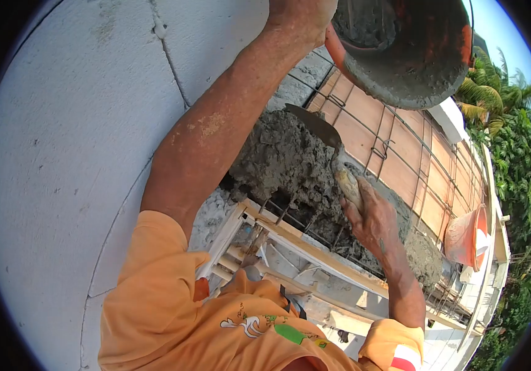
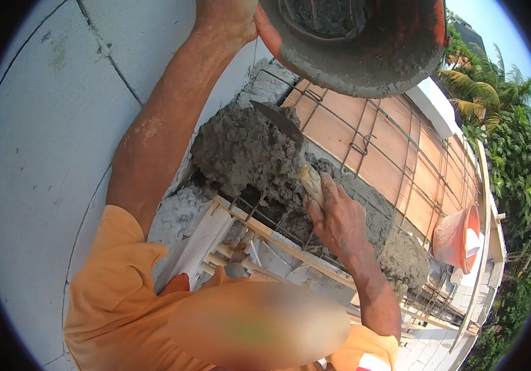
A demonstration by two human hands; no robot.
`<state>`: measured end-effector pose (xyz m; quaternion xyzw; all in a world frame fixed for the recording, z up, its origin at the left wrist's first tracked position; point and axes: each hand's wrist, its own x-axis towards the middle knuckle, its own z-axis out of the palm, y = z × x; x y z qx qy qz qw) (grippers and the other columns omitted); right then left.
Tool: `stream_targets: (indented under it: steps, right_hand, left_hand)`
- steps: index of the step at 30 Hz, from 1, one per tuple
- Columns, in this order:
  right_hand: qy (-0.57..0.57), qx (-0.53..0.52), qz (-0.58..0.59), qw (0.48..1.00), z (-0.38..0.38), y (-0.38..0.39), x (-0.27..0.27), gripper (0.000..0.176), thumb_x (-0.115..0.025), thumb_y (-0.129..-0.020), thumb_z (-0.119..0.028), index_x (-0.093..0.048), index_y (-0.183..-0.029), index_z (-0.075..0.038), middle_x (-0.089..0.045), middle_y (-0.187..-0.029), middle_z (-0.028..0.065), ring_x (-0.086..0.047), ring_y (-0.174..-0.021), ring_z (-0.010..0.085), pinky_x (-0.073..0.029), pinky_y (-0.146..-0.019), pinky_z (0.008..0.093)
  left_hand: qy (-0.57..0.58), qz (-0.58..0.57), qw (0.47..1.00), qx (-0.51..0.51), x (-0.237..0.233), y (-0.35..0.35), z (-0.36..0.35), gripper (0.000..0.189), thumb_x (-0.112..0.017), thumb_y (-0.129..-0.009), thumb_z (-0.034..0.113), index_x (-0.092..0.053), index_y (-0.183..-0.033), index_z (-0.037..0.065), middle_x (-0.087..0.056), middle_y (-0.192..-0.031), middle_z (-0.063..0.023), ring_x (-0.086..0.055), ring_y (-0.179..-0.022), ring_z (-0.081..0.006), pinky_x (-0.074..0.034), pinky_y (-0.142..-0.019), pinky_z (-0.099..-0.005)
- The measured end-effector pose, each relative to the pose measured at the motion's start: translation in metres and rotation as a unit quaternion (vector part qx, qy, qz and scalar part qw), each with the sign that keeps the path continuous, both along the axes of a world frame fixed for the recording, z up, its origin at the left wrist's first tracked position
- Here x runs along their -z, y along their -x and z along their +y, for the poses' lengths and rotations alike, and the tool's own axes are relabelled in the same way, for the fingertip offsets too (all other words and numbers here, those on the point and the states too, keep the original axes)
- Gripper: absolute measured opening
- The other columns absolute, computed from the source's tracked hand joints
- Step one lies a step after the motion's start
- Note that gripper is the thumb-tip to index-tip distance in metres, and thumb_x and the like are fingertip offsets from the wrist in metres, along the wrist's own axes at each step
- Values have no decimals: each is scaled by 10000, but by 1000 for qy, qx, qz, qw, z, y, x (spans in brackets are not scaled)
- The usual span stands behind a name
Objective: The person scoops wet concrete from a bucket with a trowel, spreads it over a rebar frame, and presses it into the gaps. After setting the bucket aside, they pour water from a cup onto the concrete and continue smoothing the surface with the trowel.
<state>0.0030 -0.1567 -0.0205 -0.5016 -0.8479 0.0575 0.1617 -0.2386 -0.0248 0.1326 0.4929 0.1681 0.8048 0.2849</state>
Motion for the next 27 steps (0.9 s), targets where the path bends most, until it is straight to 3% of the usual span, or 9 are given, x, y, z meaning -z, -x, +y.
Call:
stream_targets:
  steps: [5,8,12,13,16,18,20,23,27]
  right_hand:
    - [54,48,-159,985,-2,-1,26,531,-646,-896,-232,-465,-1325,26,-633,-877,208,-670,-674,380,-542,-568,482]
    - [6,22,-139,990,47,5,38,492,-618,-907,-224,-453,-1317,-9,-629,-879,209,-642,-659,419,-501,-555,501]
    - [61,22,-99,993,96,5,21,354,-625,-876,-211,-569,-1142,15,-639,-773,241,-643,-728,442,-498,-643,533]
    - [47,38,-91,994,99,5,14,292,-632,-868,-223,-604,-1027,20,-638,-731,242,-640,-753,448,-496,-662,528]
    - [38,8,-81,996,104,5,-14,213,-607,-833,-155,-567,-959,12,-637,-722,232,-644,-682,426,-507,-610,514]
    - [11,-1,-55,998,106,13,-26,200,-606,-835,-149,-568,-957,4,-643,-737,217,-645,-674,421,-506,-602,521]
    - [-103,34,-108,988,113,23,-27,200,-608,-836,-144,-579,-973,-1,-651,-773,202,-654,-674,409,-509,-600,525]
    - [-97,-41,-244,964,127,9,18,326,-565,-830,-59,-570,-1138,47,-636,-814,194,-680,-686,360,-524,-578,473]
    - [-70,-29,-308,948,112,13,-18,443,-554,-835,-25,-539,-1269,62,-635,-823,186,-692,-710,327,-527,-574,448]
  left_hand:
    - [-35,-46,997,59,2,15,9,413,-684,-884,103,-588,-1247,-70,-660,-1136,-141,-613,-1022,-197,-489,-888,-278]
    - [45,-29,998,15,-1,19,4,423,-686,-890,118,-583,-1257,-67,-647,-1164,-151,-608,-1045,-206,-502,-870,-282]
    - [51,-15,999,-3,6,22,3,437,-691,-888,124,-579,-1266,-65,-645,-1168,-148,-606,-1055,-201,-506,-859,-285]
    - [67,-15,998,-6,7,23,3,437,-693,-888,125,-580,-1265,-64,-646,-1166,-145,-605,-1053,-198,-505,-862,-284]
    - [39,-12,999,-8,12,21,6,435,-695,-886,120,-581,-1262,-65,-648,-1160,-141,-603,-1047,-192,-505,-855,-278]
    - [57,-30,998,-6,6,19,5,432,-694,-887,117,-581,-1262,-66,-648,-1157,-140,-604,-1040,-190,-506,-847,-275]
    - [76,-46,996,0,1,20,-5,429,-692,-889,113,-580,-1263,-66,-649,-1154,-139,-605,-1033,-188,-506,-839,-273]
    - [63,-36,997,17,-3,21,-14,431,-687,-893,109,-574,-1270,-66,-648,-1152,-139,-607,-1021,-189,-512,-819,-267]
    - [62,-55,996,33,-3,24,-7,447,-682,-897,125,-566,-1285,-63,-646,-1157,-144,-611,-1018,-192,-521,-806,-262]
